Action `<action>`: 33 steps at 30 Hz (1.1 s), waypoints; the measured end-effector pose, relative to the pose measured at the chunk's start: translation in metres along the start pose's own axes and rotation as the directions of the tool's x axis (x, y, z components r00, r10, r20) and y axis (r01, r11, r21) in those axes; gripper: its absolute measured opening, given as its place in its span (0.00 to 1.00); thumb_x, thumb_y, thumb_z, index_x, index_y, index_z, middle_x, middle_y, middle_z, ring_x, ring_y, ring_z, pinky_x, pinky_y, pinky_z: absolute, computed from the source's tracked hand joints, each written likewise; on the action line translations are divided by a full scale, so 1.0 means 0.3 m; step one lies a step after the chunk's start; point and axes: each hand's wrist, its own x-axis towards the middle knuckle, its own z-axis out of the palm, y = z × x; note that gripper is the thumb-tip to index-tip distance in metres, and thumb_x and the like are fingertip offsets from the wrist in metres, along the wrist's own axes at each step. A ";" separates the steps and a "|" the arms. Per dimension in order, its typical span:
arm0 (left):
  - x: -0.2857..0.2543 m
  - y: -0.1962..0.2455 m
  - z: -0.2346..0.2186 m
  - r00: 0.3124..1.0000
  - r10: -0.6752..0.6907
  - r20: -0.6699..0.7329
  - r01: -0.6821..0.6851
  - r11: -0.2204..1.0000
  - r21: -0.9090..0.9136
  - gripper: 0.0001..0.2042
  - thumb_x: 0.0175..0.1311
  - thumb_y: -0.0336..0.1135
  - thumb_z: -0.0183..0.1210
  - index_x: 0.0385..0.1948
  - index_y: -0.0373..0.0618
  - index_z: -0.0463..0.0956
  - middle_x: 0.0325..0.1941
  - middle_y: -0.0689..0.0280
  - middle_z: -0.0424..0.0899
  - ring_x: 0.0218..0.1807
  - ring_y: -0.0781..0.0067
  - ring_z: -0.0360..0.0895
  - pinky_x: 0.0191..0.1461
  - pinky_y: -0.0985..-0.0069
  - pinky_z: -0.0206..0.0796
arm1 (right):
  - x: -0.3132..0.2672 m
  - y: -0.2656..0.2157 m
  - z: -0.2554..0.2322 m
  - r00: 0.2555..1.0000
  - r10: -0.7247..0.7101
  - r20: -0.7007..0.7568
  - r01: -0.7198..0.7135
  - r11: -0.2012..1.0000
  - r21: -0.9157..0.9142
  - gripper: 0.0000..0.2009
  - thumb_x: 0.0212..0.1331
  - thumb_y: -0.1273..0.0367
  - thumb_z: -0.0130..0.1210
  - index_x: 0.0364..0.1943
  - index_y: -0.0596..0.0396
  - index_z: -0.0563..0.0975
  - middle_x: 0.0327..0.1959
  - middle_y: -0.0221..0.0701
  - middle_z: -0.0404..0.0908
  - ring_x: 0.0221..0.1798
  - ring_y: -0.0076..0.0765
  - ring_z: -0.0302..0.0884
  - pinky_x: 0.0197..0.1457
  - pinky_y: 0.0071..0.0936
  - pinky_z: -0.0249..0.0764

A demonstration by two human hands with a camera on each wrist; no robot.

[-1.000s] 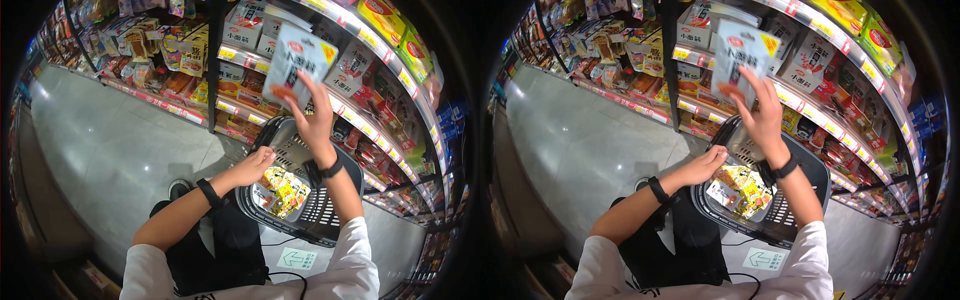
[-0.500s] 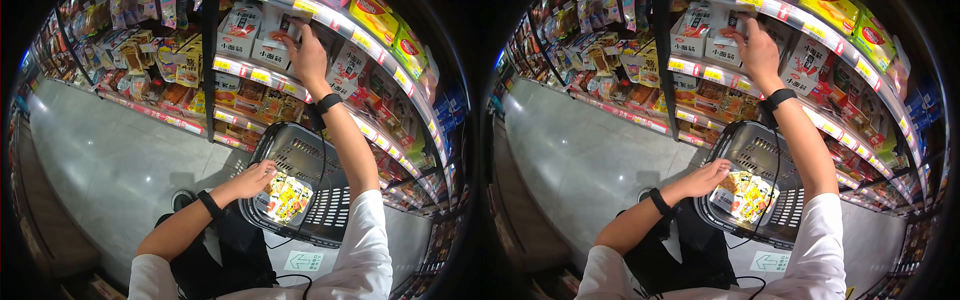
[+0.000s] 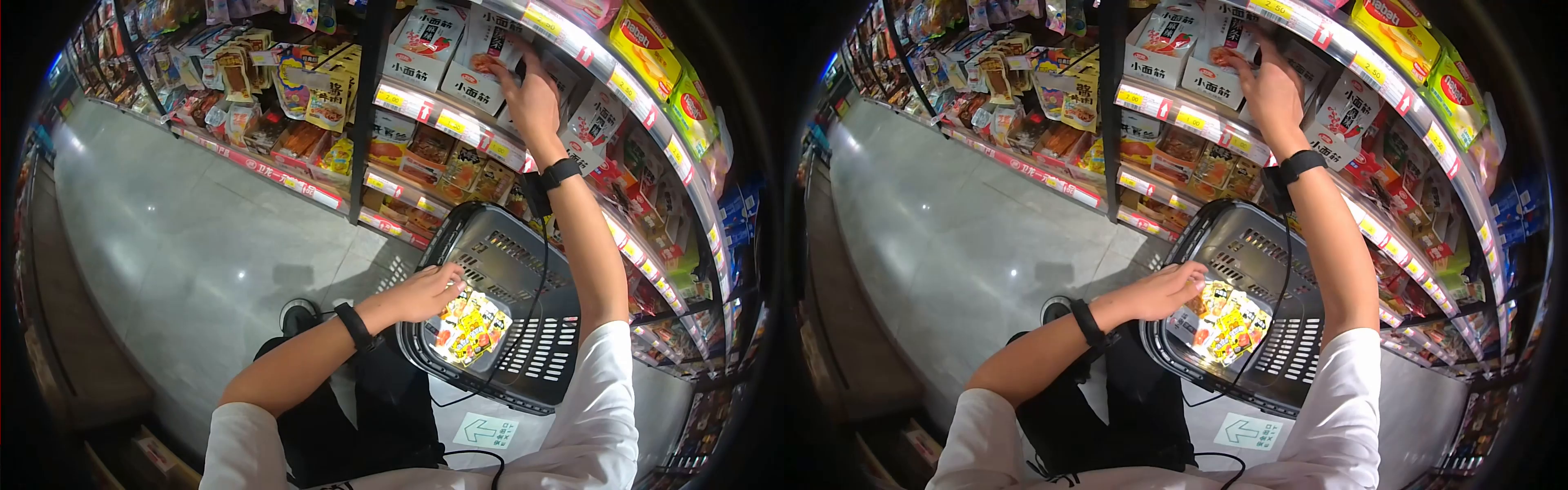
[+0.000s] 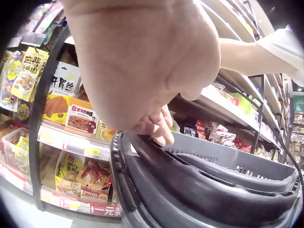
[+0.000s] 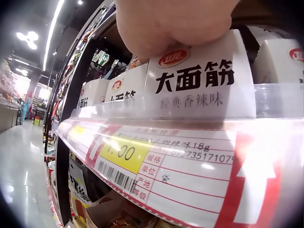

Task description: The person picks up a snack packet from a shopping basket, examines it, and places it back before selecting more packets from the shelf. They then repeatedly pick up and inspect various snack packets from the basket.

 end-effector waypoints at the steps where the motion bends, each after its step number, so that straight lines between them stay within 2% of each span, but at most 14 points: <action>1: 0.001 -0.001 0.000 1.000 0.004 0.002 -0.004 1.000 -0.001 0.22 0.81 0.47 0.43 0.63 0.38 0.63 0.58 0.48 0.78 0.66 0.49 0.72 0.70 0.61 0.63 | -0.001 -0.007 -0.004 1.000 0.005 0.015 -0.005 1.000 -0.006 0.26 0.67 0.54 0.59 0.68 0.33 0.70 0.54 0.47 0.83 0.55 0.60 0.80 0.56 0.46 0.77; 3: 0.005 -0.010 0.006 1.000 0.011 0.007 -0.010 1.000 -0.003 0.22 0.81 0.47 0.43 0.63 0.38 0.63 0.58 0.49 0.79 0.66 0.49 0.72 0.70 0.61 0.62 | -0.003 -0.024 -0.014 0.999 0.016 0.046 -0.015 1.000 -0.018 0.25 0.68 0.54 0.57 0.69 0.33 0.70 0.54 0.48 0.83 0.55 0.61 0.80 0.55 0.48 0.77; 6: 0.012 -0.030 0.019 0.997 0.075 -0.030 -0.074 0.997 0.019 0.19 0.80 0.45 0.46 0.57 0.38 0.65 0.56 0.51 0.80 0.62 0.46 0.74 0.66 0.56 0.64 | -0.004 -0.031 -0.013 0.999 0.010 0.052 -0.008 0.999 -0.036 0.26 0.71 0.55 0.53 0.72 0.32 0.67 0.55 0.48 0.82 0.55 0.62 0.79 0.56 0.49 0.78; 9: 0.016 -0.039 0.022 0.998 0.059 0.010 -0.059 0.997 0.053 0.21 0.81 0.47 0.43 0.62 0.38 0.64 0.57 0.49 0.80 0.65 0.49 0.72 0.69 0.60 0.62 | -0.005 -0.019 0.004 0.998 -0.059 0.016 0.061 0.993 -0.098 0.27 0.72 0.56 0.50 0.75 0.32 0.63 0.56 0.47 0.82 0.55 0.62 0.79 0.56 0.49 0.78; 15: 0.016 -0.031 0.028 1.000 0.019 0.004 -0.019 0.999 0.036 0.21 0.81 0.48 0.42 0.61 0.38 0.65 0.55 0.49 0.81 0.63 0.49 0.75 0.67 0.59 0.64 | -0.005 -0.003 0.025 0.990 -0.133 0.046 0.139 0.975 -0.175 0.29 0.71 0.56 0.50 0.76 0.31 0.61 0.62 0.46 0.79 0.62 0.60 0.75 0.66 0.49 0.72; 18: 0.015 -0.027 0.029 1.000 0.007 0.005 -0.007 0.999 0.037 0.21 0.81 0.48 0.42 0.60 0.38 0.65 0.55 0.49 0.81 0.62 0.49 0.75 0.66 0.59 0.65 | -0.011 -0.002 0.027 0.981 -0.187 0.045 0.192 0.927 -0.322 0.26 0.71 0.55 0.49 0.73 0.32 0.67 0.66 0.41 0.76 0.68 0.60 0.69 0.71 0.50 0.67; 21: 0.013 -0.021 0.029 1.000 0.009 0.019 -0.010 0.999 0.042 0.21 0.81 0.48 0.42 0.61 0.38 0.65 0.55 0.48 0.81 0.62 0.49 0.75 0.67 0.60 0.65 | -0.035 -0.029 0.018 0.982 -0.182 -0.057 0.148 0.915 -0.375 0.23 0.70 0.54 0.49 0.67 0.34 0.75 0.67 0.37 0.74 0.71 0.60 0.65 0.72 0.49 0.65; 24: 0.015 -0.027 0.030 0.999 0.031 0.025 -0.033 0.998 0.055 0.22 0.81 0.48 0.42 0.61 0.37 0.65 0.55 0.48 0.81 0.62 0.49 0.75 0.67 0.59 0.65 | -0.040 -0.032 0.014 0.983 -0.181 -0.036 0.154 0.911 -0.383 0.21 0.68 0.55 0.50 0.62 0.40 0.80 0.67 0.34 0.73 0.71 0.58 0.63 0.73 0.49 0.61; 27: 0.013 -0.025 0.034 0.999 0.040 0.013 -0.040 0.998 0.057 0.22 0.81 0.47 0.42 0.60 0.37 0.65 0.55 0.48 0.81 0.62 0.48 0.74 0.67 0.59 0.64 | -0.055 -0.008 0.028 0.971 -0.241 0.010 0.219 0.862 -0.456 0.23 0.66 0.56 0.51 0.63 0.45 0.79 0.68 0.35 0.72 0.70 0.57 0.64 0.73 0.53 0.58; 30: 0.009 -0.027 0.031 0.999 0.052 0.015 -0.053 0.997 0.061 0.21 0.81 0.47 0.43 0.60 0.37 0.65 0.56 0.48 0.81 0.62 0.47 0.75 0.66 0.58 0.65 | -0.069 -0.016 0.020 0.965 -0.259 -0.039 0.220 0.883 -0.415 0.24 0.65 0.57 0.52 0.63 0.49 0.77 0.66 0.33 0.73 0.69 0.54 0.65 0.73 0.53 0.57; 33: 0.018 -0.038 0.036 0.997 0.076 0.017 -0.077 0.995 0.058 0.21 0.80 0.46 0.45 0.60 0.37 0.65 0.55 0.48 0.81 0.60 0.47 0.75 0.65 0.58 0.66 | -0.133 -0.030 -0.026 0.955 -0.268 -0.125 0.228 0.936 -0.267 0.24 0.62 0.60 0.55 0.63 0.48 0.76 0.64 0.33 0.75 0.68 0.50 0.67 0.71 0.49 0.58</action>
